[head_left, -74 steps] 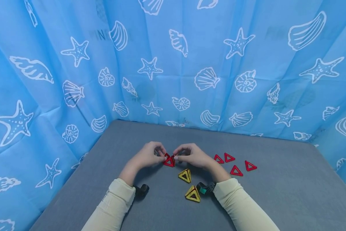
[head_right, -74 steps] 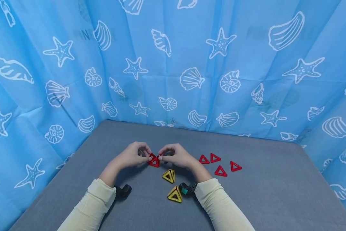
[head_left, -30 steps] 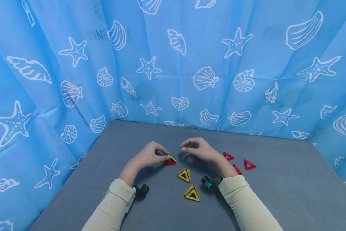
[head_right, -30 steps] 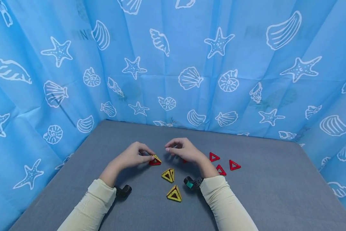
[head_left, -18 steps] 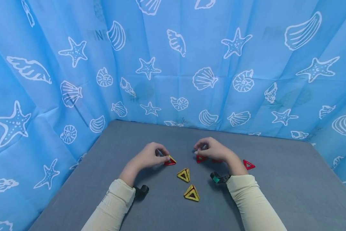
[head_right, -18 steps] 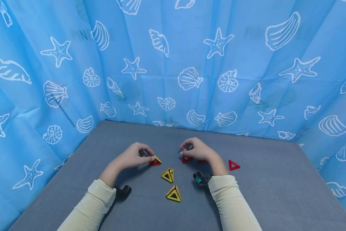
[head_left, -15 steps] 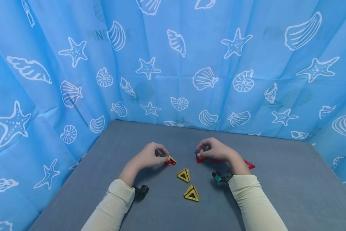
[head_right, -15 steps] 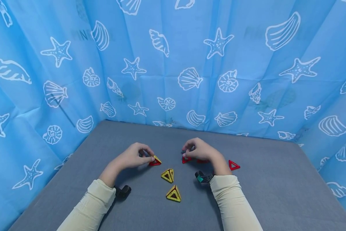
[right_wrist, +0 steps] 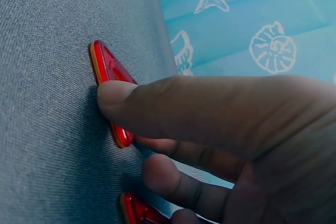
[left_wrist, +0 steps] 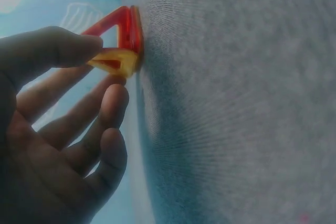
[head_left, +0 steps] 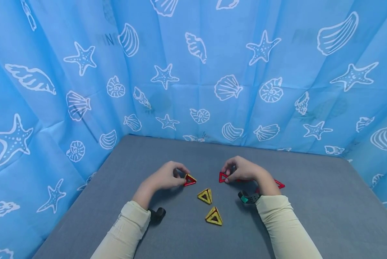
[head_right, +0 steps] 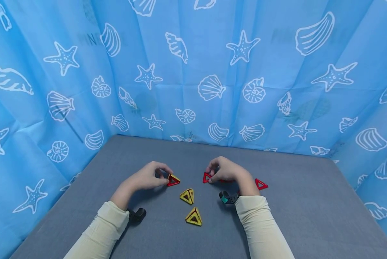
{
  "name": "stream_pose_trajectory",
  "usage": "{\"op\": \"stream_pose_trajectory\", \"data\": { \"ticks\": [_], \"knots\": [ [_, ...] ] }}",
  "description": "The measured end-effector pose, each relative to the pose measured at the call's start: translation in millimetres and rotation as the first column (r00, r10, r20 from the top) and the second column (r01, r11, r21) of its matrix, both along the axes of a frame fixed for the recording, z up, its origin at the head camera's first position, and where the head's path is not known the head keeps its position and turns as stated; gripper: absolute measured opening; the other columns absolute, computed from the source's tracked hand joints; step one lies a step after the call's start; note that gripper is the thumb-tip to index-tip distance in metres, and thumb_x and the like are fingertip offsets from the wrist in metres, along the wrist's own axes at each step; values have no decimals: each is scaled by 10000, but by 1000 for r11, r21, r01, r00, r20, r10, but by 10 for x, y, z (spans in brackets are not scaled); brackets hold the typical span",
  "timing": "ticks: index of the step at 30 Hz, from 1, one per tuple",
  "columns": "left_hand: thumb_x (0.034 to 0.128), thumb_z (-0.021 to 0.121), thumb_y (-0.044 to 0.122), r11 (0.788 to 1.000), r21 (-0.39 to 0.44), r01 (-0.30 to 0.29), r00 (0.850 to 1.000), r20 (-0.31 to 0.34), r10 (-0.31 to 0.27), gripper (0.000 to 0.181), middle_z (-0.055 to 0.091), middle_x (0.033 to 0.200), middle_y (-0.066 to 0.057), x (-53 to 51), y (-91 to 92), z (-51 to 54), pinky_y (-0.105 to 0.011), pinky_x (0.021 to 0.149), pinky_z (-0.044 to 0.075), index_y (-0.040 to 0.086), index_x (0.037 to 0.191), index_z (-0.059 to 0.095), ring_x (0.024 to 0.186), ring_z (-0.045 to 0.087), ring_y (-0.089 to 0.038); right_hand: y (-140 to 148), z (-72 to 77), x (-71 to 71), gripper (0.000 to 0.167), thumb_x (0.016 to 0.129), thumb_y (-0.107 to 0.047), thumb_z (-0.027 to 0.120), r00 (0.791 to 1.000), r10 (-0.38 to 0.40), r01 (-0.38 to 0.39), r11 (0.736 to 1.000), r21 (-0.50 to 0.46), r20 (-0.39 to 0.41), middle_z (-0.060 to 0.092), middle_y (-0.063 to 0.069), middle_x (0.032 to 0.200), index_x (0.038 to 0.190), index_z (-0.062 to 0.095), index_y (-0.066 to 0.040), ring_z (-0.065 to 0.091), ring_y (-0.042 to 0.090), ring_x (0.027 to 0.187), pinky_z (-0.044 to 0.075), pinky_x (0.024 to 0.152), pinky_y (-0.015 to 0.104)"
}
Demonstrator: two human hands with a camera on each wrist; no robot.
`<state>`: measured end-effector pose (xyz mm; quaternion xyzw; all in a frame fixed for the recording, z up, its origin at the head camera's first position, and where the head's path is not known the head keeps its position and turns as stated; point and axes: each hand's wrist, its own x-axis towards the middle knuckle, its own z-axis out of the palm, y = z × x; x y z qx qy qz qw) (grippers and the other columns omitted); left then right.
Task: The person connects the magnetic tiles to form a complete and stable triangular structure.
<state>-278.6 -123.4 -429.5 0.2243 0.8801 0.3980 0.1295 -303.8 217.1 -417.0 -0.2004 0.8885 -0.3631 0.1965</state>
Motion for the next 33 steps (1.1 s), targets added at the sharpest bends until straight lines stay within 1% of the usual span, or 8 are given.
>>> {"op": "stream_pose_trajectory", "data": {
  "ticks": [8,13,16,19,23,26,29,33],
  "knots": [
    [930,823,220,999,-40,-21,1000,-3,21,218,691,1142,-10,15,16,17,-339,739,547,205,1138,760,870,644,-156,-33,-3,5,284,856,-56,852,1000,-7,7,1000,0,-1,668,65,906,1110,732,-15,562,168,786,467,728,333],
    [893,865,250,998,-59,-19,1000,-7,19,272,698,1108,7,7,19,17,-333,774,552,197,1140,766,918,645,-146,-73,-9,9,293,853,-58,855,1000,-7,7,1000,0,-30,673,67,901,1124,745,-29,574,168,788,475,719,328],
    [893,865,230,998,-63,-10,1000,-6,9,263,704,1062,9,3,18,10,-325,762,554,181,1135,776,908,649,-144,-113,-21,8,296,848,-68,865,999,-8,8,1000,12,-40,678,53,886,1118,747,-36,583,157,775,485,696,309],
    [919,834,196,998,-68,1,1000,-3,-1,176,705,988,19,7,25,9,-317,729,552,180,1089,791,859,650,-144,-151,-41,4,298,839,-74,875,999,-15,16,1000,18,-51,685,37,871,1106,748,-35,587,147,757,491,683,305],
    [947,796,151,998,-65,15,1000,-3,-15,84,703,919,23,12,32,20,-317,709,542,176,1027,802,814,644,-149,-193,-59,-2,259,840,-78,874,997,-20,22,999,26,-76,689,39,882,1061,748,-34,589,150,770,494,704,321],
    [950,792,143,998,-60,19,1000,0,-19,75,706,913,20,13,35,27,-306,709,539,171,1019,803,812,646,-150,-238,-62,2,230,852,-100,869,996,-7,12,999,49,-91,689,50,923,1044,750,-53,597,156,817,496,729,325],
    [949,792,144,998,-56,19,1000,9,-19,72,710,921,22,15,40,26,-290,705,539,171,1015,800,820,651,-153,-292,-61,14,225,871,-126,860,995,13,-7,998,68,-98,690,58,964,1062,754,-74,605,162,863,500,752,326],
    [944,793,137,999,-46,26,1000,5,-26,72,715,934,16,20,42,24,-295,713,547,163,1011,795,838,656,-154,-348,-55,32,228,888,-133,848,994,37,-29,997,73,-105,694,54,981,1090,756,-82,609,163,891,503,778,335]
  ]
}}
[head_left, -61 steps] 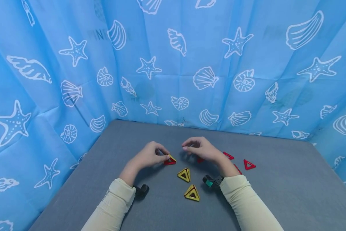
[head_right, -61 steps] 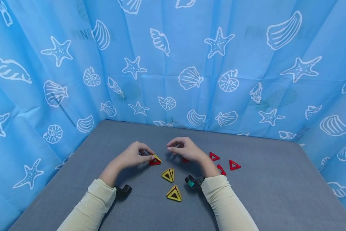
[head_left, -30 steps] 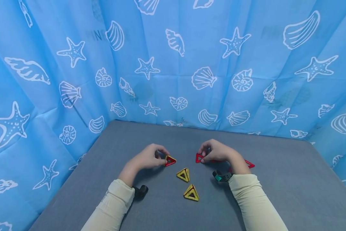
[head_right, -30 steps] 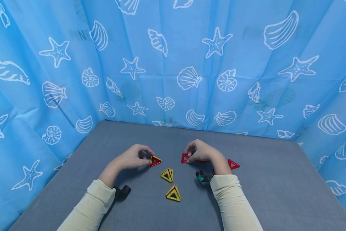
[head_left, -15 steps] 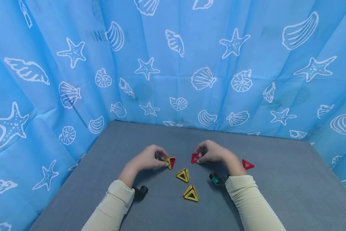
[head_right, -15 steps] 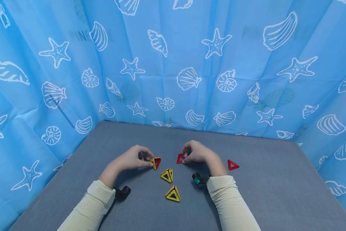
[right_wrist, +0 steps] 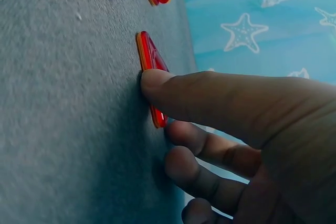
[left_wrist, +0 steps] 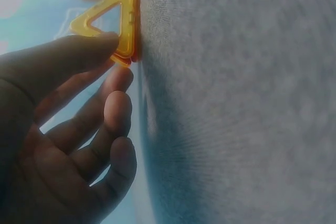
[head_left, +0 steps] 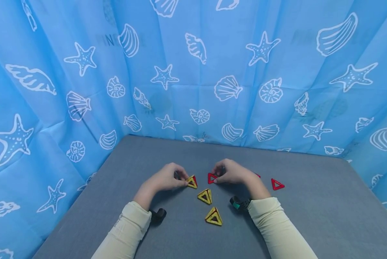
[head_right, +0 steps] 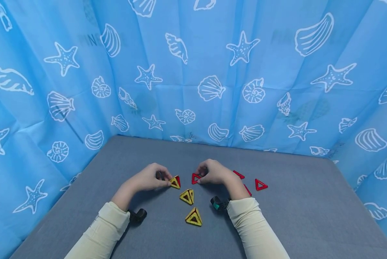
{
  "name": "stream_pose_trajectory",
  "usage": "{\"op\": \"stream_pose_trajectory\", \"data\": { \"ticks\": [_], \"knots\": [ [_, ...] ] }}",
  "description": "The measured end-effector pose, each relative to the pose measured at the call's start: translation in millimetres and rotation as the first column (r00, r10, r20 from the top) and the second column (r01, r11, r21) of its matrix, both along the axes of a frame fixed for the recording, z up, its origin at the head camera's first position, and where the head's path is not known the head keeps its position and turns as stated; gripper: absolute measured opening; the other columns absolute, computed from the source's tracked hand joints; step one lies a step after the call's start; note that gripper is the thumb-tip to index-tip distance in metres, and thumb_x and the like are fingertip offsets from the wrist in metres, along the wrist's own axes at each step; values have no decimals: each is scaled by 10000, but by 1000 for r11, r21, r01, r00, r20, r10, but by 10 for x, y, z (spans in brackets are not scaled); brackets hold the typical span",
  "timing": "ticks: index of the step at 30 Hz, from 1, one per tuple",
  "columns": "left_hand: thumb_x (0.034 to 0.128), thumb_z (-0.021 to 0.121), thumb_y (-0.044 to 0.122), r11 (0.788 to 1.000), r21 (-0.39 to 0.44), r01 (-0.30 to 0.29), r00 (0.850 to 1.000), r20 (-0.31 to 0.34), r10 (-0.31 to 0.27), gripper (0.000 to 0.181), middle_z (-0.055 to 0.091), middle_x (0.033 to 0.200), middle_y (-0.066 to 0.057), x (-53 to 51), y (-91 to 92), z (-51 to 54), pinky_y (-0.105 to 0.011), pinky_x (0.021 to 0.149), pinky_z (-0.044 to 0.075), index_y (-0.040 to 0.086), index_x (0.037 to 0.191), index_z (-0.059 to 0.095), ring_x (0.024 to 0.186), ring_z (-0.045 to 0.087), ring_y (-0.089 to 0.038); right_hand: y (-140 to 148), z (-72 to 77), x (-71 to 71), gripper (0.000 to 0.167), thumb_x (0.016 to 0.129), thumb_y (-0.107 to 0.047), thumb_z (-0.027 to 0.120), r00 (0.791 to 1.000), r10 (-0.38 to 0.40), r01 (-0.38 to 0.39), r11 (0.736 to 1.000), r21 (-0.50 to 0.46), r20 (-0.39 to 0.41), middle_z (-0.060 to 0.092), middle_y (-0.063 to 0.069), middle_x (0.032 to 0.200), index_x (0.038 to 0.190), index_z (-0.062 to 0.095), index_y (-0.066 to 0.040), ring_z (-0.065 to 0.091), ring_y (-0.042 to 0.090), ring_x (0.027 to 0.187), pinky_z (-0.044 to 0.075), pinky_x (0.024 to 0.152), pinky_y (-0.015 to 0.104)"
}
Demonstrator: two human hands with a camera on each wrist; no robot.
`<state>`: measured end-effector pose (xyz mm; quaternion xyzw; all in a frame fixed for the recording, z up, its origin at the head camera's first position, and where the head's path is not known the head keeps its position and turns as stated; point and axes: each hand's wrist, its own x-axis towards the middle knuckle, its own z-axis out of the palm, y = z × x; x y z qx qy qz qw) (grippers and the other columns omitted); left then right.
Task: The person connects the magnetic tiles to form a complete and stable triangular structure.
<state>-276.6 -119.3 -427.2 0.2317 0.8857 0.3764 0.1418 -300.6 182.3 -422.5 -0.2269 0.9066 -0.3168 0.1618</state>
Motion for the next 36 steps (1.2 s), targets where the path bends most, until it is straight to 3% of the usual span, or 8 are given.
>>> {"op": "stream_pose_trajectory", "data": {
  "ticks": [7,19,28,36],
  "knots": [
    [945,791,138,1000,-4,29,999,-29,-29,62,717,948,14,-13,17,-22,-306,718,538,148,1006,783,838,647,-128,-107,6,22,239,905,-163,840,999,36,-36,999,18,-17,696,32,991,1126,766,-110,612,153,912,513,804,345],
    [942,789,136,999,-7,37,999,4,-37,67,709,938,7,25,69,-1,-330,749,535,127,1004,766,846,648,-137,-222,-55,55,295,934,-177,812,997,80,-80,996,-27,-2,697,31,1053,1219,754,-128,633,148,938,529,813,344],
    [947,786,125,999,-12,40,999,-5,-40,58,716,915,16,17,94,-8,-332,766,545,120,998,760,839,659,-127,-193,-75,52,155,933,-170,812,996,85,-85,995,-51,-15,675,65,997,1059,745,-109,593,148,864,502,760,319],
    [945,787,134,999,-14,36,999,-6,-36,54,707,903,27,23,81,-14,-337,762,543,143,991,760,830,656,-132,-201,-42,61,114,953,-164,791,996,95,-94,993,-65,1,685,16,987,1042,736,-116,606,137,878,513,771,313]
  ]
}}
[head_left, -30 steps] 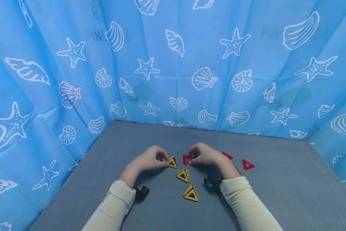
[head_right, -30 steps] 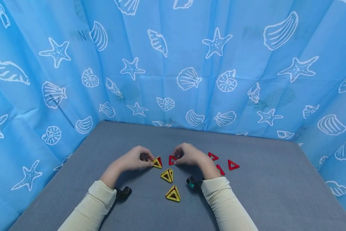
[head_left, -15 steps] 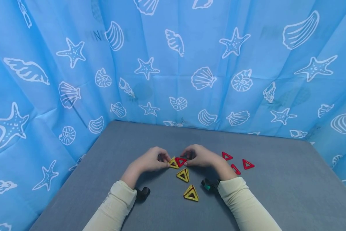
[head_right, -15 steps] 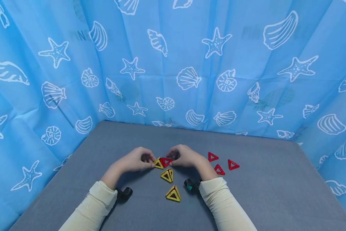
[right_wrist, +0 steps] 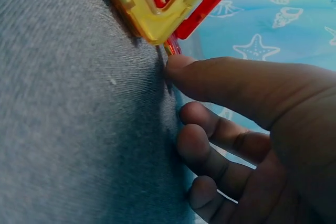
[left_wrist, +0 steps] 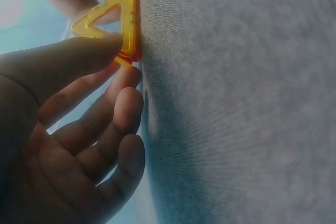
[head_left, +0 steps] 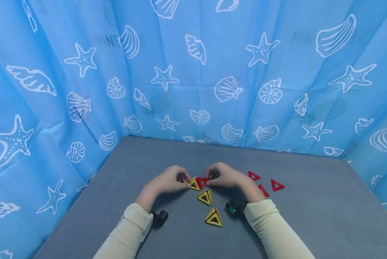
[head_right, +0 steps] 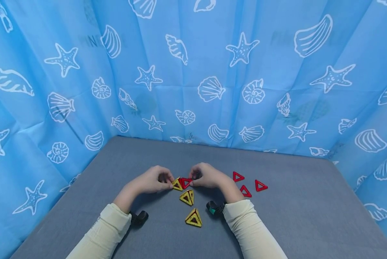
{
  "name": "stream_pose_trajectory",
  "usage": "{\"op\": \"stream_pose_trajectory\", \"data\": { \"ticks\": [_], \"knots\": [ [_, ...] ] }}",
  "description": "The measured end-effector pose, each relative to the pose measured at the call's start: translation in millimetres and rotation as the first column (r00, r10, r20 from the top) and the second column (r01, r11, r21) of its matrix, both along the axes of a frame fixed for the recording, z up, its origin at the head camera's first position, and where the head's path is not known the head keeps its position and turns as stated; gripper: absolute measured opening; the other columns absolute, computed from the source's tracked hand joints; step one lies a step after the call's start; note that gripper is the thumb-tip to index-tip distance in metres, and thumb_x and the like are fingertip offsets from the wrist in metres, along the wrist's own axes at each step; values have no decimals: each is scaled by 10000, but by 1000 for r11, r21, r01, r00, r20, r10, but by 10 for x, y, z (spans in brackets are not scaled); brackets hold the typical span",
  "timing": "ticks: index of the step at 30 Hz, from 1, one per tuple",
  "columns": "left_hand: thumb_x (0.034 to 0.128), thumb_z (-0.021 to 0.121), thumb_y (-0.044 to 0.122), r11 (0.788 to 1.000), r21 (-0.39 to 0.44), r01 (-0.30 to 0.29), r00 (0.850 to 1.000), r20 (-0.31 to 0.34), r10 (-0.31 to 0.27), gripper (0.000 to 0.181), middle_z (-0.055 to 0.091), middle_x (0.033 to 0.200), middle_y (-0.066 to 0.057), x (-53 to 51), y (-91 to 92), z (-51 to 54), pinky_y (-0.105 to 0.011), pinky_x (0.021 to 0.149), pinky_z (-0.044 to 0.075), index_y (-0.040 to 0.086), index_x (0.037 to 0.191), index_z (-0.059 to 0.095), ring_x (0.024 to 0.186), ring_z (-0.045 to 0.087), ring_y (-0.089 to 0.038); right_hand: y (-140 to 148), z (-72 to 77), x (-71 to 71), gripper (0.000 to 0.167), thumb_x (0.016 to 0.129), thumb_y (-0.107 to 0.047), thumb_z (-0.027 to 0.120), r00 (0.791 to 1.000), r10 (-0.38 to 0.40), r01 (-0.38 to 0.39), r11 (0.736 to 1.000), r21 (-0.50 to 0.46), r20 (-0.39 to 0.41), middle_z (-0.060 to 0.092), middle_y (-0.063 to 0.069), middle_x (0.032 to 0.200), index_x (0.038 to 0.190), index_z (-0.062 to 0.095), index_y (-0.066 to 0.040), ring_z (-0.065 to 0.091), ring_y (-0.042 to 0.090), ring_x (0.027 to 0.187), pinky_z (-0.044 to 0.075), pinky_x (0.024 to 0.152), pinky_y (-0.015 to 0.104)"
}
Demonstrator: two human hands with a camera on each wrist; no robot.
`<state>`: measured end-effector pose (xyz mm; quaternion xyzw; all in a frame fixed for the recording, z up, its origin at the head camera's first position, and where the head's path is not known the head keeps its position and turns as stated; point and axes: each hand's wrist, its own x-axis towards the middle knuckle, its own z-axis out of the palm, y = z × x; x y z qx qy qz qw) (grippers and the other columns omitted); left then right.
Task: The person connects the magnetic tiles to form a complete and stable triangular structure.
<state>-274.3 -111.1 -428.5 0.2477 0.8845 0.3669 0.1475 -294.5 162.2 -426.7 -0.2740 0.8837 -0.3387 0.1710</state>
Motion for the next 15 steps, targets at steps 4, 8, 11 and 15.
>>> {"op": "stream_pose_trajectory", "data": {
  "ticks": [4,8,11,15],
  "knots": [
    [950,782,135,1000,-1,0,1000,-4,0,45,705,902,25,3,-6,5,-345,771,544,148,986,759,835,656,-136,-1,20,10,118,960,-159,776,1000,4,-4,1000,-26,11,678,16,977,1053,733,-99,606,143,848,514,760,312],
    [950,782,136,1000,-3,5,1000,-3,-5,40,707,903,27,4,-5,-3,-343,774,546,150,977,757,837,658,-131,-17,34,29,123,969,-150,755,1000,14,-13,999,-49,15,662,18,971,1067,726,-83,602,145,818,514,741,309],
    [948,784,139,1000,-2,3,1000,-1,-3,42,708,906,29,3,-3,-11,-343,773,546,156,973,755,838,659,-130,-41,50,44,132,982,-146,737,1000,21,-20,997,-74,12,659,20,961,1089,724,-71,602,146,806,511,737,305],
    [949,783,141,1000,0,3,1000,-5,-3,41,707,907,25,4,-6,-6,-349,772,544,158,976,757,839,659,-138,-75,65,59,140,995,-152,727,999,33,-33,994,-106,-4,661,18,943,1108,721,-69,612,158,799,511,729,291]
  ]
}}
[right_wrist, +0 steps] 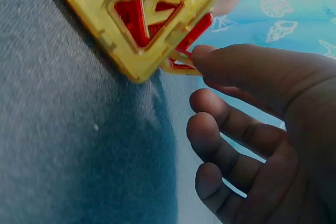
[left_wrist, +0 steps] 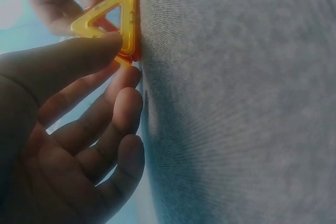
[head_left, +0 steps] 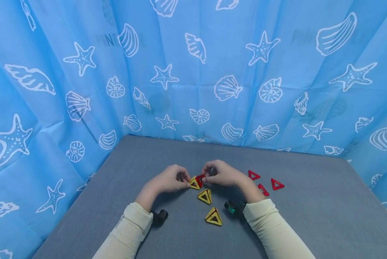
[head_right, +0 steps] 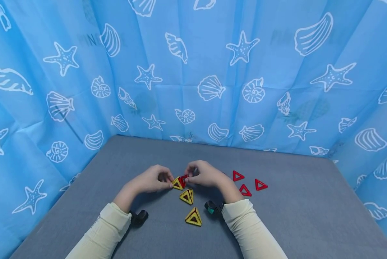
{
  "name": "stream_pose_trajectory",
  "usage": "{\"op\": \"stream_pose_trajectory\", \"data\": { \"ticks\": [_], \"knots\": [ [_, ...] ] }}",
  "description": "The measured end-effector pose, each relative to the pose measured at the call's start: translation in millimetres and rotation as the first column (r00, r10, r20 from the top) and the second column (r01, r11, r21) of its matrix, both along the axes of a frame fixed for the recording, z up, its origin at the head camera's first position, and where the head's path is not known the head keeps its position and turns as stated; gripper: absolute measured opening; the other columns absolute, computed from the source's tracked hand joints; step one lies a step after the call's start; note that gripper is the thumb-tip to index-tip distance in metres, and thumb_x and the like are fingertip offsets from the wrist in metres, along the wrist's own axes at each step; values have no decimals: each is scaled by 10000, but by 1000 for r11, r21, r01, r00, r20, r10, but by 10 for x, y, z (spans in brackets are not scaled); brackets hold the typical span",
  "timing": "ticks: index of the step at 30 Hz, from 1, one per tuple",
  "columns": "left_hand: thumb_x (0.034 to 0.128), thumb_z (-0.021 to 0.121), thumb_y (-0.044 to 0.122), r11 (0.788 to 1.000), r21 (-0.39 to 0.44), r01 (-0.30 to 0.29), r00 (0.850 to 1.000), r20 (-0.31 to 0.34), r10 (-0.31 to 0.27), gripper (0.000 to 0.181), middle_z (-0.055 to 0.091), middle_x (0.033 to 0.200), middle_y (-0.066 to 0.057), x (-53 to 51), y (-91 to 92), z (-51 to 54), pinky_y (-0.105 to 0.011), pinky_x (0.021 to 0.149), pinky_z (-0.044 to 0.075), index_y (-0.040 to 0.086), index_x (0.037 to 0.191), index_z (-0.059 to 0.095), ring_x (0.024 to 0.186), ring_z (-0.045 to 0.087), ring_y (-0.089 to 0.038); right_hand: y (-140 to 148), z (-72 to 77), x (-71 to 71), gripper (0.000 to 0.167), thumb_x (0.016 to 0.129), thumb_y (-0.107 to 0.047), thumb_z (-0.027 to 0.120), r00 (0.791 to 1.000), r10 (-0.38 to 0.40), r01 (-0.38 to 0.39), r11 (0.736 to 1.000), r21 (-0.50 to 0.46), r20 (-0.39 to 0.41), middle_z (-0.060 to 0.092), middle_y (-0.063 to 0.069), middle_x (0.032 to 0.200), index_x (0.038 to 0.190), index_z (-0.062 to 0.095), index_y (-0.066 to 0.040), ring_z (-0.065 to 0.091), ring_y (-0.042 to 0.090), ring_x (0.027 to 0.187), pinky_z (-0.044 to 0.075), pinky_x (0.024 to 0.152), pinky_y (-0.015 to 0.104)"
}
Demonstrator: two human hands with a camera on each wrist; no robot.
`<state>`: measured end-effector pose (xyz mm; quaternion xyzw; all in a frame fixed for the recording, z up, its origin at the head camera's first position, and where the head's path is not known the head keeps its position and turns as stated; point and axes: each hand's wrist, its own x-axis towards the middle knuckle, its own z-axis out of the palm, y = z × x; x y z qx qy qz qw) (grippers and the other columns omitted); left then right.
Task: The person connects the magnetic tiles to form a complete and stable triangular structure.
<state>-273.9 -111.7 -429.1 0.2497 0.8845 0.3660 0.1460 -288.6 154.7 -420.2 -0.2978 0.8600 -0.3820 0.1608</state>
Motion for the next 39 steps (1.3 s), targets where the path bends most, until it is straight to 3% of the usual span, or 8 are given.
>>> {"op": "stream_pose_trajectory", "data": {
  "ticks": [13,39],
  "knots": [
    [951,785,137,1000,10,8,1000,12,-8,44,708,897,22,5,-3,-10,-341,740,546,157,957,746,825,662,-146,-116,23,56,115,1007,-103,706,999,54,-54,996,-68,-9,729,50,973,1112,740,-74,685,172,848,545,742,260],
    [944,806,168,1000,6,22,1000,-19,-22,82,708,872,32,6,26,-1,-320,704,551,161,904,735,795,666,-125,-212,49,88,72,1004,-119,711,994,29,-33,999,-33,-108,757,-16,941,1026,779,-104,681,185,815,540,718,258]
  ]
}}
